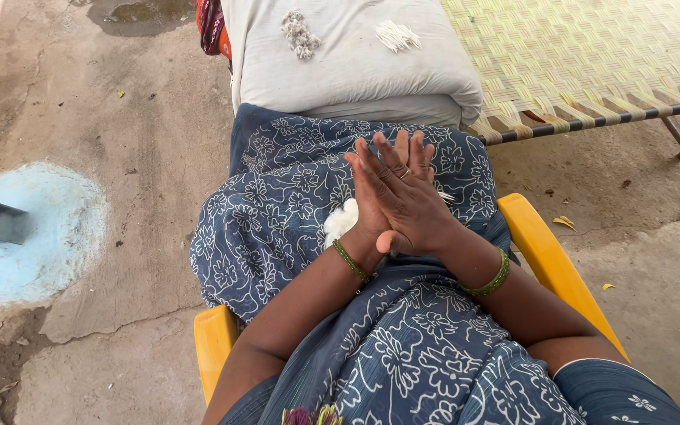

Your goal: The person prepares cotton wicks by hand by pulling small tufts of cotton, rolling them between their palms, and twisting the ends.

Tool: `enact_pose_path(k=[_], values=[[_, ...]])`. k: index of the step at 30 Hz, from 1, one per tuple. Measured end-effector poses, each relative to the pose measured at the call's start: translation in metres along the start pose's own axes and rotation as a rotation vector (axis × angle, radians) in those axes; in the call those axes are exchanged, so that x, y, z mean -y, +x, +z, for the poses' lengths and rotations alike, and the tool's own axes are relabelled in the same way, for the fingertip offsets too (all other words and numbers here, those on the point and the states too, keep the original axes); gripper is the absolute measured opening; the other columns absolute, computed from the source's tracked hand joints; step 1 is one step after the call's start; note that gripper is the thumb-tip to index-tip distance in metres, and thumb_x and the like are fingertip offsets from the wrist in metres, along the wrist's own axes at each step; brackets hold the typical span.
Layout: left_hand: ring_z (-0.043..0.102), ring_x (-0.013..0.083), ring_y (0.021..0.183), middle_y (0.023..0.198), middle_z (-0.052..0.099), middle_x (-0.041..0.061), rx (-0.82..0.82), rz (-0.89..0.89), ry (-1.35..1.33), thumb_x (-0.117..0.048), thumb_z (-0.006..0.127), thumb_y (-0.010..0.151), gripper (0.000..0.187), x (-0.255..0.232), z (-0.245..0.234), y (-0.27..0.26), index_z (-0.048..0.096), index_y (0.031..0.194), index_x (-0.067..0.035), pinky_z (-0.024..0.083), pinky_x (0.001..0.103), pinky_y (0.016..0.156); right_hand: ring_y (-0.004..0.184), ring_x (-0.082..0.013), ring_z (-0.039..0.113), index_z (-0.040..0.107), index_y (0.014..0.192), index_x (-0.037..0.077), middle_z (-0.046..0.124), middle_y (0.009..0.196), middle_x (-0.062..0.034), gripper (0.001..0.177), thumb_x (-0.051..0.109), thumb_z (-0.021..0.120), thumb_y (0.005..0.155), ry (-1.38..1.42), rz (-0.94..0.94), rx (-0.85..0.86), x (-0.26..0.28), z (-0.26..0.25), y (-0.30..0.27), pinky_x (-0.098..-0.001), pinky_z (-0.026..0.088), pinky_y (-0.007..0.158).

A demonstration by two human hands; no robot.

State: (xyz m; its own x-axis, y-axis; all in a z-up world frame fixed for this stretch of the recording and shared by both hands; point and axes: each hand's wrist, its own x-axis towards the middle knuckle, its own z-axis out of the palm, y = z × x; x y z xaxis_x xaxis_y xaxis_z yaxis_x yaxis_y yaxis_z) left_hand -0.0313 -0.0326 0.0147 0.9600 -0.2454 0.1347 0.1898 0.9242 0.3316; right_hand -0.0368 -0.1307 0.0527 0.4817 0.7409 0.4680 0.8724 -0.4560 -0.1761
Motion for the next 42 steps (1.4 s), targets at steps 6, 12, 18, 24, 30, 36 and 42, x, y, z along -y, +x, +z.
enact_pose_path(k=[6, 12, 18, 24, 30, 36, 42], values=[[0.022, 0.0301, 0.157, 0.172, 0.018, 0.016, 0.130, -0.215, -0.127, -0.104, 0.020, 0.068, 0.140, 0.003, -0.004, -0.005, 0.009, 0.167, -0.004, 0.025, 0.049, 0.127, 0.162, -0.0340, -0.008, 0.011, 0.169, 0.019, 0.005, 0.177, -0.0102, 0.108, 0.087, -0.005, 0.087, -0.118, 0.108, -0.018, -0.037, -0.005, -0.004, -0.0666, -0.023, 0.119], [0.023, 0.0288, 0.158, 0.172, 0.017, 0.016, 0.180, -0.137, -0.095, -0.102, 0.022, 0.070, 0.140, 0.006, 0.011, -0.005, 0.002, 0.167, -0.003, 0.023, 0.046, 0.128, 0.163, -0.0377, -0.006, 0.012, 0.167, 0.015, 0.008, 0.176, -0.0126, 0.105, 0.084, -0.007, 0.089, -0.123, 0.334, 0.010, -0.052, -0.025, -0.003, -0.0645, -0.022, 0.121], [0.026, 0.0339, 0.156, 0.169, 0.022, 0.022, 0.050, 0.086, -0.095, -0.097, 0.028, 0.080, 0.132, -0.020, 0.003, 0.006, 0.005, 0.166, 0.000, 0.027, 0.045, 0.129, 0.154, -0.0284, 0.039, 0.061, 0.144, 0.016, 0.052, 0.155, -0.0031, 0.065, 0.067, 0.050, 0.105, 0.108, 0.483, -0.434, -0.030, -0.045, -0.008, -0.0500, 0.031, 0.132], [0.027, 0.0332, 0.155, 0.167, 0.025, 0.020, 0.079, 0.098, -0.099, -0.096, 0.028, 0.081, 0.126, -0.029, 0.006, 0.006, 0.010, 0.165, -0.004, 0.031, 0.046, 0.126, 0.142, -0.0251, 0.045, 0.081, 0.096, 0.021, 0.064, 0.133, -0.0004, 0.023, 0.040, 0.087, 0.085, -0.211, 0.214, -0.252, -0.016, -0.040, -0.003, -0.0538, 0.028, 0.119], [0.024, 0.0339, 0.157, 0.170, 0.021, 0.019, 0.120, 0.095, -0.109, -0.096, 0.029, 0.082, 0.125, -0.029, 0.004, 0.006, 0.012, 0.167, -0.005, 0.029, 0.047, 0.128, 0.135, -0.0216, 0.058, 0.079, 0.089, 0.020, 0.072, 0.120, 0.0049, 0.012, 0.031, 0.083, 0.087, -0.011, 0.311, -0.303, -0.002, -0.038, -0.003, -0.0472, 0.032, 0.121], [0.020, 0.0329, 0.160, 0.173, 0.018, 0.015, 0.154, 0.061, -0.114, -0.097, 0.026, 0.081, 0.125, -0.024, 0.006, 0.001, 0.013, 0.168, -0.007, 0.026, 0.048, 0.130, 0.147, -0.0247, 0.055, 0.069, 0.131, 0.015, 0.066, 0.143, -0.0043, 0.055, 0.060, 0.046, 0.108, 0.420, 0.418, -0.265, 0.012, -0.040, 0.001, -0.0446, 0.035, 0.127], [0.020, 0.0341, 0.158, 0.173, 0.017, 0.013, 0.158, 0.002, -0.199, -0.096, 0.019, 0.082, 0.119, -0.017, 0.012, -0.001, 0.013, 0.168, -0.013, 0.020, 0.051, 0.129, 0.166, -0.0313, 0.016, 0.027, 0.165, 0.017, 0.022, 0.175, -0.0126, 0.079, 0.073, 0.022, 0.110, 0.561, -0.148, -0.205, 0.022, -0.017, 0.001, -0.0491, 0.009, 0.134]])
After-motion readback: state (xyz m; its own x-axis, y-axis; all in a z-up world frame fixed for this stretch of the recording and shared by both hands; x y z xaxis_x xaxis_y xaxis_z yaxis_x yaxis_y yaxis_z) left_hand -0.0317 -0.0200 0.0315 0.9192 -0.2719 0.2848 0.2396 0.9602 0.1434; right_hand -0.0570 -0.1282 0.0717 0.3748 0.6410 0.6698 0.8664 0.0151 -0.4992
